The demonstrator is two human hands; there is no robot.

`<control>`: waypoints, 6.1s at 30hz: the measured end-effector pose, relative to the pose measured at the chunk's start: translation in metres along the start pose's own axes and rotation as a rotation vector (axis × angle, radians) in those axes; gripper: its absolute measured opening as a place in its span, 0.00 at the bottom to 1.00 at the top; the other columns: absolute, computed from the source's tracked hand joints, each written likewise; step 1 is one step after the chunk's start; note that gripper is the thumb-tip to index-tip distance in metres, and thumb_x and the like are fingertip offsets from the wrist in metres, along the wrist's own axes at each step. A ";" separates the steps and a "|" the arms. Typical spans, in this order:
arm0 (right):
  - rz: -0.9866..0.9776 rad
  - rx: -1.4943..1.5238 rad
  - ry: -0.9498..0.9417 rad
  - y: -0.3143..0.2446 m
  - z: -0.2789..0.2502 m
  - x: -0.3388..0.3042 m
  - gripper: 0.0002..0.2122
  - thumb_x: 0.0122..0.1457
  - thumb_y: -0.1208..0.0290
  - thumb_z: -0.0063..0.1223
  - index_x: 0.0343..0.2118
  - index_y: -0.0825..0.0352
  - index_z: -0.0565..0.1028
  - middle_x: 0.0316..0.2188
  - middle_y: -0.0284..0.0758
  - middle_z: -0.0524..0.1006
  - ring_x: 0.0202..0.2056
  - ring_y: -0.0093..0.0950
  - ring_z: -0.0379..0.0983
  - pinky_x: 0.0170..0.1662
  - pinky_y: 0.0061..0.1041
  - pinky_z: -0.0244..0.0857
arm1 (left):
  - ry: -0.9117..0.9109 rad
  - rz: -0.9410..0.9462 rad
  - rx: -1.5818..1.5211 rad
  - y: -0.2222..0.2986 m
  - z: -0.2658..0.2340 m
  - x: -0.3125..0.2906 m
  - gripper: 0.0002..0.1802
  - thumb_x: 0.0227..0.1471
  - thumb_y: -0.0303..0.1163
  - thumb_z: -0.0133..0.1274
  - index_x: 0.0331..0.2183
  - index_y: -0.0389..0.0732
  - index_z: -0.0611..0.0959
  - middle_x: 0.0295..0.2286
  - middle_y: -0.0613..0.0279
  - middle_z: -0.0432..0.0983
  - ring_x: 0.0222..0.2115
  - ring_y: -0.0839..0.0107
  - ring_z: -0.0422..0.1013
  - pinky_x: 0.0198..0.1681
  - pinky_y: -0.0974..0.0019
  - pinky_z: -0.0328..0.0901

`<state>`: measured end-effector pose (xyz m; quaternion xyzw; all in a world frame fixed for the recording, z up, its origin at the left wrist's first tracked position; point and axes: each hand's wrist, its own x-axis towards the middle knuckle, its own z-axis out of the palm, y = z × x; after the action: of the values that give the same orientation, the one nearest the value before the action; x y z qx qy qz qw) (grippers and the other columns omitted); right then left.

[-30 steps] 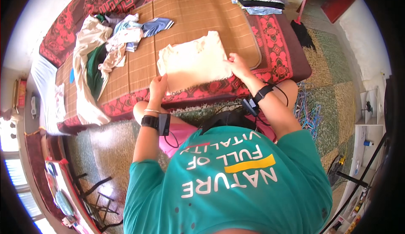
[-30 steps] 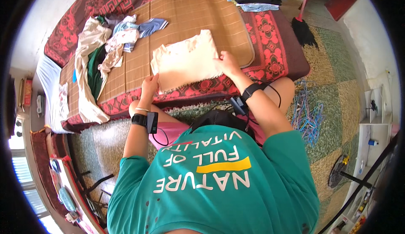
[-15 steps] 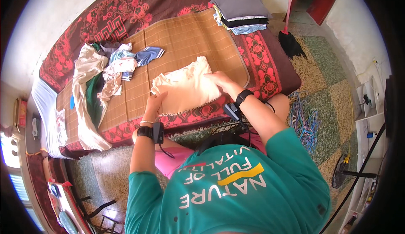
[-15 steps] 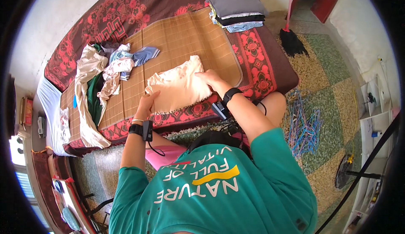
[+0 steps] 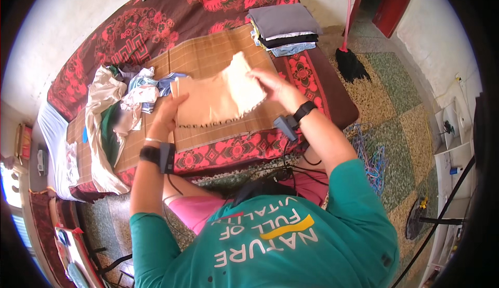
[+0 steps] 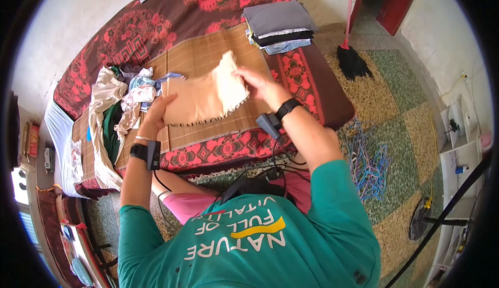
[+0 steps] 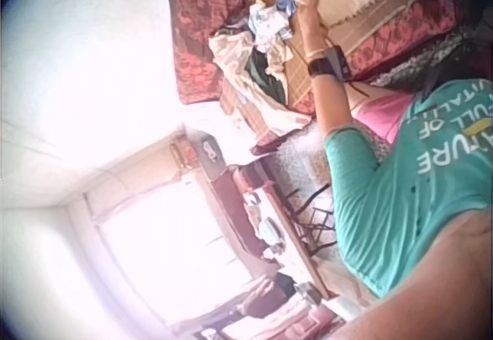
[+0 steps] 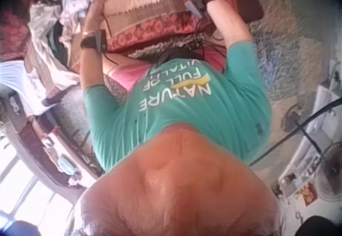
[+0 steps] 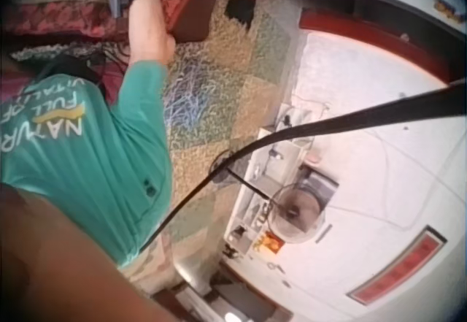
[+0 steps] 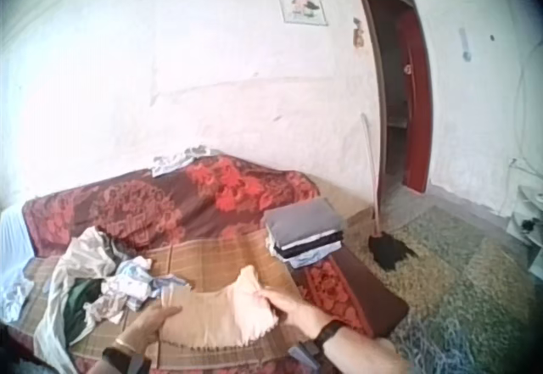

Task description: The person is folding a beige graphic t-shirt and a pair of white elastic-waist pants on a bed.

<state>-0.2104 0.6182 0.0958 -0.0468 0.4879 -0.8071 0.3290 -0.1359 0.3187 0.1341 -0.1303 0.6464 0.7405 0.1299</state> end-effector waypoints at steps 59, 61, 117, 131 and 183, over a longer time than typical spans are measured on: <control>-0.330 -1.537 0.136 0.062 -0.057 0.043 0.32 0.50 0.58 0.55 0.55 0.69 0.59 0.54 0.55 0.59 0.57 0.47 0.52 0.58 0.39 0.48 | 0.304 0.183 0.941 -0.133 -0.044 -0.036 0.36 0.37 0.46 0.60 0.46 0.34 0.72 0.42 0.46 0.70 0.45 0.52 0.67 0.47 0.55 0.62; -0.130 -1.632 -0.007 0.086 -0.011 0.039 0.34 0.49 0.55 0.56 0.56 0.66 0.58 0.56 0.56 0.53 0.59 0.50 0.46 0.60 0.39 0.44 | 0.452 0.051 1.433 -0.129 -0.045 -0.059 0.35 0.36 0.45 0.61 0.46 0.37 0.72 0.48 0.48 0.64 0.52 0.51 0.58 0.50 0.49 0.58; -0.113 -0.283 0.157 -0.045 -0.034 -0.102 0.14 0.56 0.66 0.47 0.43 0.68 0.72 0.26 0.31 0.76 0.21 0.20 0.72 0.23 0.18 0.68 | -0.102 0.252 0.648 -0.075 -0.016 -0.085 0.20 0.47 0.33 0.54 0.43 0.35 0.76 0.33 0.55 0.77 0.32 0.71 0.73 0.37 0.69 0.67; -0.391 -1.277 0.386 -0.013 -0.059 -0.028 0.13 0.58 0.66 0.44 0.40 0.70 0.71 0.34 0.43 0.76 0.38 0.32 0.72 0.42 0.27 0.62 | 0.891 -0.179 0.938 -0.124 -0.201 -0.028 0.33 0.40 0.57 0.52 0.41 0.40 0.78 0.44 0.47 0.70 0.46 0.50 0.66 0.50 0.51 0.58; -0.310 -0.477 -0.762 -0.165 0.218 -0.101 0.23 0.58 0.61 0.48 0.52 0.70 0.63 0.47 0.35 0.69 0.45 0.23 0.68 0.45 0.25 0.65 | -0.603 0.962 0.449 0.390 0.118 -0.264 0.16 0.54 0.32 0.44 0.42 0.32 0.72 0.32 0.56 0.75 0.32 0.71 0.73 0.38 0.69 0.70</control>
<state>-0.1253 0.5620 0.3690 -0.4861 0.4914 -0.6374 0.3404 -0.0337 0.3785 0.6043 0.4222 0.7080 0.5659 -0.0175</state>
